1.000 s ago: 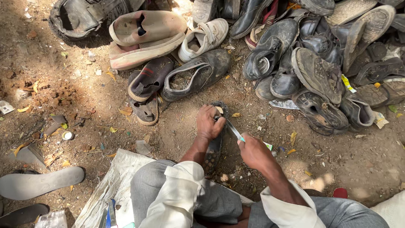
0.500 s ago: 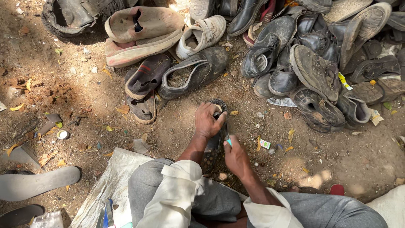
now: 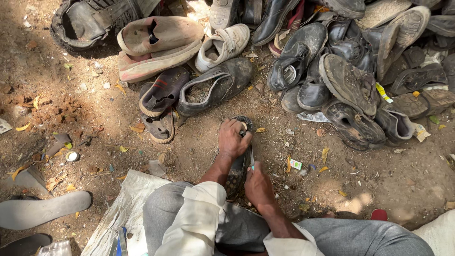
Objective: The person separates the sole from a shoe using a small tool, then peels back the remaining internal layers of the shoe's structure by hand.
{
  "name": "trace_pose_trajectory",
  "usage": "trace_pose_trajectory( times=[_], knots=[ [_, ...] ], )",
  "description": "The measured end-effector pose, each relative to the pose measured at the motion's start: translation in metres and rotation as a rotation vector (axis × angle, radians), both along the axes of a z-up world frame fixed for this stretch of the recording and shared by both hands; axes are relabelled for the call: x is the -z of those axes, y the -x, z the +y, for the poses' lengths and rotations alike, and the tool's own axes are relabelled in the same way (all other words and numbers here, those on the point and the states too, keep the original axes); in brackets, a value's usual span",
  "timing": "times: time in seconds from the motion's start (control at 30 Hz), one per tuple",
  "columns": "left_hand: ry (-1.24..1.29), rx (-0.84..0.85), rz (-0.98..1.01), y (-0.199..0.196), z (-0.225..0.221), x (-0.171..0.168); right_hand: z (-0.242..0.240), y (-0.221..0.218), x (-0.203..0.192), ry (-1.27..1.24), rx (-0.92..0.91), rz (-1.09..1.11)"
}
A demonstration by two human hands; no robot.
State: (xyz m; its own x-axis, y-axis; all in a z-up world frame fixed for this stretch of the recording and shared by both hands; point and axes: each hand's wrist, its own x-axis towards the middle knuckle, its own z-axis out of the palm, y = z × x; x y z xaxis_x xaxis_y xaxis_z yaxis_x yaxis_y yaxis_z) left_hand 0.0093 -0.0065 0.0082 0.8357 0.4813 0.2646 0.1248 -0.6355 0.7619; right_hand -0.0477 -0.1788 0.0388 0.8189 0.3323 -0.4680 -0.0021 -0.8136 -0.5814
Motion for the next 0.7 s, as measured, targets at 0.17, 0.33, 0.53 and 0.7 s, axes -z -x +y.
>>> trace_pose_trajectory(
  times=[0.17,0.33,0.53,0.7],
  knots=[
    [-0.019,0.035,-0.043,0.001,0.001,-0.004,0.004,-0.031,0.033,0.049,-0.271,-0.309],
    [0.017,0.037,-0.016,0.011,0.002,-0.006,-0.006,-0.002,0.034,-0.126,-0.222,-0.279],
    [0.085,0.069,-0.063,0.001,0.007,0.005,0.009,-0.027,0.027,-0.06,-0.076,-0.135],
    [0.154,0.081,-0.035,0.008,0.008,0.007,-0.007,0.0,0.023,-0.14,-0.129,-0.35]
  ],
)
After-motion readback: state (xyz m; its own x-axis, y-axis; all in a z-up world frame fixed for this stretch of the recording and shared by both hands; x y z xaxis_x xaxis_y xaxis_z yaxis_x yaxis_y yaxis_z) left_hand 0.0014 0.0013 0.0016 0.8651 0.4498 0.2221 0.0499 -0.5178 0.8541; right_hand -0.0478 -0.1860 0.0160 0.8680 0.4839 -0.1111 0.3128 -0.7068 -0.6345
